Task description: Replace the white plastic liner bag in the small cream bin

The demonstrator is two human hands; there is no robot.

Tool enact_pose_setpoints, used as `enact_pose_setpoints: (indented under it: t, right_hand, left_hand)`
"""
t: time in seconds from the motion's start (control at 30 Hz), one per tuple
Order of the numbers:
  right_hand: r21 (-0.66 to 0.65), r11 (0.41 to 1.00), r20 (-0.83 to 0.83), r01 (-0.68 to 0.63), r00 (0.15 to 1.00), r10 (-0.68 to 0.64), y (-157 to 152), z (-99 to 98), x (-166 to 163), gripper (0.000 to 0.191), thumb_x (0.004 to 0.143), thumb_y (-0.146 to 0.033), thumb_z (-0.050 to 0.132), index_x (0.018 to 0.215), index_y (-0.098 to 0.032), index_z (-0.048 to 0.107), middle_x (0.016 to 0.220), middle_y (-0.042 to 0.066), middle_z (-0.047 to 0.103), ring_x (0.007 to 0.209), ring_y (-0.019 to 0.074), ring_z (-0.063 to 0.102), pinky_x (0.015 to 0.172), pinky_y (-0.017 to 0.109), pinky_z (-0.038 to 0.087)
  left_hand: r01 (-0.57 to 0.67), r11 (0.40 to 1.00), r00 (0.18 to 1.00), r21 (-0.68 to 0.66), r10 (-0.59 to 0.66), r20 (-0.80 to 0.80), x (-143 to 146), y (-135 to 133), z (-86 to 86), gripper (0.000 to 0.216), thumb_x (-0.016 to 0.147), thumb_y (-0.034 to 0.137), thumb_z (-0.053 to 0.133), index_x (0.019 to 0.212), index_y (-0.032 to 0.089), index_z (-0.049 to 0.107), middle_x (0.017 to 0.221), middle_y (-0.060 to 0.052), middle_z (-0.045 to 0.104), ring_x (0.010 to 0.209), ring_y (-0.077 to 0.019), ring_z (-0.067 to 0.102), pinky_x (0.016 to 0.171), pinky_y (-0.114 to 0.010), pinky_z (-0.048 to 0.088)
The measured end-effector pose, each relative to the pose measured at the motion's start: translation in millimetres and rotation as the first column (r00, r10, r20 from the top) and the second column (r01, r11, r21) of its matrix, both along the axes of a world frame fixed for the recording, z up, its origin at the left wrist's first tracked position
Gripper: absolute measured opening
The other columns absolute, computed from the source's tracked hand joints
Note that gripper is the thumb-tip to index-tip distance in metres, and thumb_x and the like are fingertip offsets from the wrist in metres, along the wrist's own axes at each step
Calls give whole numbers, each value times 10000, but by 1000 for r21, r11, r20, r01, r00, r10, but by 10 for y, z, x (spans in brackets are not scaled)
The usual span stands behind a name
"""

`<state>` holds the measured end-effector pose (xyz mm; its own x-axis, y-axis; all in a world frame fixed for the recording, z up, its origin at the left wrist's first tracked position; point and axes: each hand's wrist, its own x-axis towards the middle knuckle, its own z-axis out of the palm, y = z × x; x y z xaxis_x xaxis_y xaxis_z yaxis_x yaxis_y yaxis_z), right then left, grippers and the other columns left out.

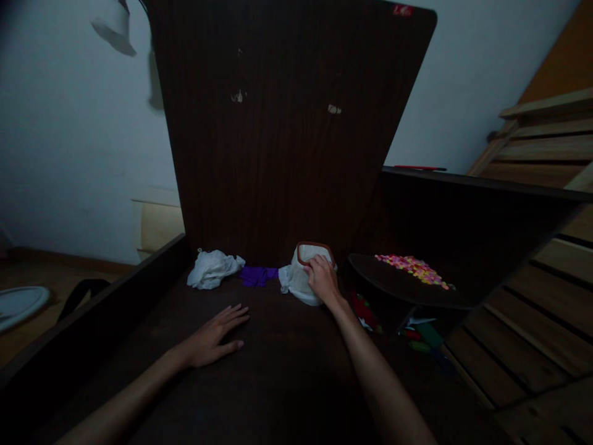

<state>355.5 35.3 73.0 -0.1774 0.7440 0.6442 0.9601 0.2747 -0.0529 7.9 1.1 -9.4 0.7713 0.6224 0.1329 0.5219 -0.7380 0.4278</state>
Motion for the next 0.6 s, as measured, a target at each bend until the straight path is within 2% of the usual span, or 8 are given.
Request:
enact_pose_setpoints:
  t: [0.2,0.37,0.47,0.6]
  right_hand:
    - [-9,998,-12,-66,998,66,-263,59,-198,223,925,-152,481,793,-192,657,841,99,651,859,252,595,777,351,461]
    - [5,986,-34,-169,985,169,-641,121,-570,216,930,-150,494,801,-187,664,825,89,635,817,233,584,735,334,457]
    - [35,965,-54,-259,964,260,-868,166,-847,183,922,-137,516,812,-184,655,806,76,624,791,227,571,693,334,448]
    - [45,927,-93,-371,923,374,-1092,189,-1179,145,895,-106,547,817,-179,645,787,64,613,769,221,561,661,335,443]
  left_hand:
    - [-80,990,995,-117,87,55,7,-22,108,667,967,527,530,1528,198,381,1633,-123,344,1534,-303,262,1249,-526,264]
    - [-141,971,940,-190,192,283,74,-71,293,712,957,522,555,1554,227,301,1633,-130,340,1511,-315,317,1242,-539,270]
    - [-113,969,860,-220,206,467,159,-88,435,812,913,541,630,1568,235,261,1637,-146,318,1511,-346,301,1242,-578,237]
    - [40,975,744,-219,117,657,239,-95,584,1095,778,574,778,1601,225,146,1672,-159,199,1535,-363,222,1257,-548,206]
